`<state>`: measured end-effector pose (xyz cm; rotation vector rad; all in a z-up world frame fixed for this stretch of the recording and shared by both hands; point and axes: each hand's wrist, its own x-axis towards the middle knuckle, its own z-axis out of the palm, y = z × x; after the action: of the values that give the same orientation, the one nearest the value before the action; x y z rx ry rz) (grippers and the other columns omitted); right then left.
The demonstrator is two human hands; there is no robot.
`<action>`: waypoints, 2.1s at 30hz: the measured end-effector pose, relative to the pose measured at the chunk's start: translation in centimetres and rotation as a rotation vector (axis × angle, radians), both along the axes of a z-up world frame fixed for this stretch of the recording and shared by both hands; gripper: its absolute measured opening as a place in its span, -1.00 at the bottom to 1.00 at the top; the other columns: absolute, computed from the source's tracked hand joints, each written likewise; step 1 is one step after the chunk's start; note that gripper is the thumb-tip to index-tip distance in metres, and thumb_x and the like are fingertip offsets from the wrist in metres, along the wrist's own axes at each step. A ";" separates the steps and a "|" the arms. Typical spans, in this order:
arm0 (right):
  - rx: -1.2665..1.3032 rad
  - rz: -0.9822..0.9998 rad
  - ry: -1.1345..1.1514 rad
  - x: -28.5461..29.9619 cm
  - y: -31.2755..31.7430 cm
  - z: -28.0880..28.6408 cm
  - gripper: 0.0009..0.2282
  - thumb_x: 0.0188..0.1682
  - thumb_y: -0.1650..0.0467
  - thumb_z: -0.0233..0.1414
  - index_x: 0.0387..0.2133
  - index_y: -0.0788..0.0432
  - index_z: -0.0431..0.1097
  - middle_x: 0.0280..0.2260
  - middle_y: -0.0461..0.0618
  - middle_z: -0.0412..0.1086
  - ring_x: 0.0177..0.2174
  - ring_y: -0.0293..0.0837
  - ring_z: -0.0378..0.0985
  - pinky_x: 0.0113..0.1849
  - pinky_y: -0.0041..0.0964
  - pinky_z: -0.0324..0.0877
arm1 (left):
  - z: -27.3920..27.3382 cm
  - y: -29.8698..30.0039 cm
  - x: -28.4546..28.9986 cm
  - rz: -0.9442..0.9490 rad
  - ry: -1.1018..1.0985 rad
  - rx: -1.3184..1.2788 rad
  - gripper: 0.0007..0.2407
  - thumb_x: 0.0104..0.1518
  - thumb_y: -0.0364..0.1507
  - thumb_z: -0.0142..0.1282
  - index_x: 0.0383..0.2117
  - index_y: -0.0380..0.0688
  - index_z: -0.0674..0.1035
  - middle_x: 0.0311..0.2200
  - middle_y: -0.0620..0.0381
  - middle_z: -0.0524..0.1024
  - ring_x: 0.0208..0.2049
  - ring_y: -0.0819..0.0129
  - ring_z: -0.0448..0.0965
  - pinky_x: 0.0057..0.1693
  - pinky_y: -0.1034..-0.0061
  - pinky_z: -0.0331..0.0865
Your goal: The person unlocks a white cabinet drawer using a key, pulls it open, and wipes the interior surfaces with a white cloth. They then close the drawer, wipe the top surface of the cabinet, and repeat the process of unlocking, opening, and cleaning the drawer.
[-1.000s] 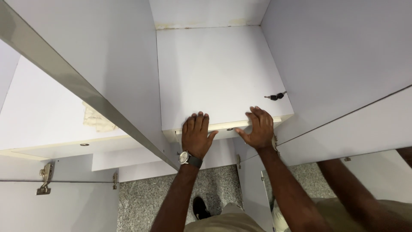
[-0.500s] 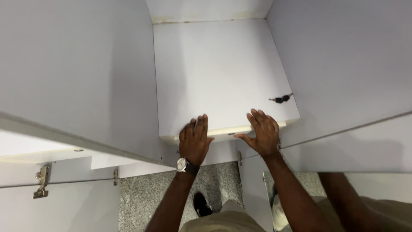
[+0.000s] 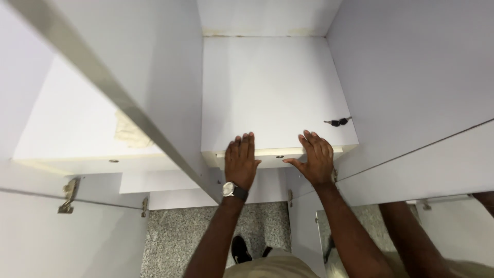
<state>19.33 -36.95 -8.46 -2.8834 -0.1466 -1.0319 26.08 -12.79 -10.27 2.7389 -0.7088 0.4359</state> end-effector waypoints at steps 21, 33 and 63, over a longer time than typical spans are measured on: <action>0.261 0.069 0.053 -1.7 0.9 0.8 -0.44 0.06 0.05 0.09 0.18 0.19 0.36 0.24 0.15 0.30 0.28 0.12 0.24 0.28 0.25 0.03 | -5.1 4.1 -11.5 0.004 0.019 -0.114 -0.64 0.24 -0.43 0.13 0.19 -0.14 0.51 0.36 -0.06 0.16 0.40 -0.06 0.16 0.46 -0.05 0.06; -0.048 -0.408 -0.060 2.2 -6.6 2.3 -0.61 0.13 0.23 0.13 0.12 0.22 0.44 0.22 0.28 0.30 0.24 0.26 0.29 0.19 0.13 0.22 | -10.1 19.8 -17.9 0.111 0.732 -0.396 -0.76 0.16 -0.27 0.21 -0.18 -0.15 0.64 0.06 -0.04 0.44 0.14 0.03 0.38 0.22 0.18 0.33; 1.345 0.306 0.794 -7.6 17.3 1.7 -0.80 0.09 0.39 0.03 -0.16 0.26 0.53 -0.33 -0.01 0.63 -0.27 -0.19 0.68 -0.13 -0.21 0.60 | 6.7 13.3 -11.7 -0.126 0.696 -0.556 -0.72 0.30 -0.15 0.06 -0.32 -0.05 0.68 -0.65 0.01 0.56 -0.66 0.22 0.54 -0.46 0.30 0.29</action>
<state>11.68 -19.62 -6.74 -1.6946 0.1223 0.1724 14.42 0.53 -3.59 2.0857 -0.4683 -0.3073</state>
